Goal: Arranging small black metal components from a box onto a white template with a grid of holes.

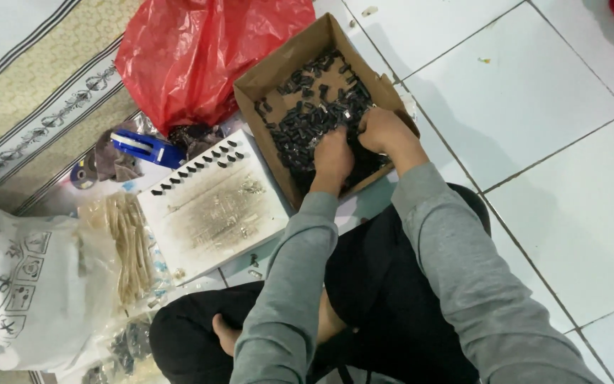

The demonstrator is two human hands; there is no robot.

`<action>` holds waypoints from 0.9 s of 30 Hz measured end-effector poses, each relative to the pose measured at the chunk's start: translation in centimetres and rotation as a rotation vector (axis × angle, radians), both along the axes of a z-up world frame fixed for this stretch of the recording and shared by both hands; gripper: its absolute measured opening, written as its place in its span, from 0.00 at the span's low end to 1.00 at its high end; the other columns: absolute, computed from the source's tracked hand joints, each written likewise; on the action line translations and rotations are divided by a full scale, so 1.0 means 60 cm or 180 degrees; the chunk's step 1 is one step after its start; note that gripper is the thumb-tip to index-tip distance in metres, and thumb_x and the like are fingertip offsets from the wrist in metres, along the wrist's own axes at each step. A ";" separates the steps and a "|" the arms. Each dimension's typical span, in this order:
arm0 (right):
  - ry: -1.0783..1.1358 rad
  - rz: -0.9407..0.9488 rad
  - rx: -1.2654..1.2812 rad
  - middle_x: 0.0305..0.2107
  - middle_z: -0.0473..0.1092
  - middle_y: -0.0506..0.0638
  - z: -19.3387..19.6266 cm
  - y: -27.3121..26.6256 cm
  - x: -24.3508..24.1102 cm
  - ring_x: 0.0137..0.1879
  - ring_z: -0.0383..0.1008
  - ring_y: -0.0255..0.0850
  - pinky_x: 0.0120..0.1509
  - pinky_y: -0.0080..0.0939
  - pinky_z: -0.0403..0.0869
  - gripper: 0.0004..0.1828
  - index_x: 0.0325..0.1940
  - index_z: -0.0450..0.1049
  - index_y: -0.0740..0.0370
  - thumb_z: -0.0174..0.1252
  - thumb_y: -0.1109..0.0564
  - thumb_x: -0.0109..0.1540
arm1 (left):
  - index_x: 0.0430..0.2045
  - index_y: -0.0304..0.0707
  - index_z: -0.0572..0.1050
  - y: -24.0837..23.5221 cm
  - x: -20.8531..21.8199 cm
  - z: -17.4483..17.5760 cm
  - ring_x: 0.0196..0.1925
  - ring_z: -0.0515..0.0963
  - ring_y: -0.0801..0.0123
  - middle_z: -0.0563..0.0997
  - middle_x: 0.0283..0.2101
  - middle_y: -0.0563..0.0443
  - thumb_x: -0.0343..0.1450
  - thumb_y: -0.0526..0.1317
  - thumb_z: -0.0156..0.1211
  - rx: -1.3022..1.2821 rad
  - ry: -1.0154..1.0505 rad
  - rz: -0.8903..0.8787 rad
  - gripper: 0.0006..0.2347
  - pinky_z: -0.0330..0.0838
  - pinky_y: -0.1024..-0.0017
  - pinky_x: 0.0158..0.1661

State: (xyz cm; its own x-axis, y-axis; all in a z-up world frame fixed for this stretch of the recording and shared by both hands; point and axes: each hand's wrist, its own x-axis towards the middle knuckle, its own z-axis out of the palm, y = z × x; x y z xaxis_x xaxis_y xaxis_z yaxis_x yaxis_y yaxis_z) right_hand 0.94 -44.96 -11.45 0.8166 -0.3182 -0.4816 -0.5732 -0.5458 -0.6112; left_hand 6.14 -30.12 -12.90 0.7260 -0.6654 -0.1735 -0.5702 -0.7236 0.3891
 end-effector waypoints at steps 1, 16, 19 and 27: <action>-0.0010 0.0019 0.0011 0.48 0.76 0.69 0.007 0.004 0.000 0.55 0.76 0.66 0.50 0.62 0.79 0.19 0.55 0.80 0.67 0.56 0.58 0.62 | 0.41 0.27 0.77 0.004 -0.002 0.000 0.45 0.84 0.43 0.81 0.39 0.33 0.69 0.27 0.55 0.0011 -0.0010 0.0019 0.09 0.82 0.55 0.43; 0.0048 -0.0185 0.0099 0.45 0.77 0.69 -0.011 0.002 0.007 0.51 0.79 0.64 0.50 0.59 0.79 0.21 0.53 0.81 0.69 0.57 0.58 0.59 | 0.50 0.36 0.75 0.008 0.005 -0.027 0.49 0.84 0.49 0.84 0.44 0.36 0.71 0.32 0.55 -0.0745 0.0900 0.0529 0.13 0.81 0.56 0.44; -0.0053 -0.0227 0.0253 0.46 0.77 0.69 0.015 0.007 0.002 0.52 0.78 0.64 0.51 0.59 0.79 0.21 0.54 0.80 0.70 0.58 0.56 0.60 | 0.47 0.38 0.79 0.006 0.031 -0.137 0.34 0.85 0.62 0.85 0.40 0.37 0.71 0.34 0.60 -0.1728 0.1927 0.1097 0.11 0.80 0.67 0.31; -0.0276 -0.0830 0.0776 0.30 0.79 0.57 -0.014 0.000 0.013 0.39 0.83 0.44 0.39 0.40 0.80 0.15 0.45 0.81 0.62 0.65 0.52 0.58 | 0.50 0.29 0.77 0.016 0.012 -0.052 0.35 0.86 0.65 0.84 0.38 0.42 0.73 0.37 0.60 -0.2534 0.2688 0.1811 0.13 0.79 0.77 0.29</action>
State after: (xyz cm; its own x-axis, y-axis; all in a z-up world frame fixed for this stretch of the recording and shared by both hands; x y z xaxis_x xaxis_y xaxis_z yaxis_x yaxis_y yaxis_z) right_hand 1.71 -44.94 -12.29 0.7643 -0.4054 -0.5016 -0.6142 -0.2206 -0.7577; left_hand 6.86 -29.13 -16.04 0.8002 -0.4324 -0.4155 0.3717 -0.1861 0.9095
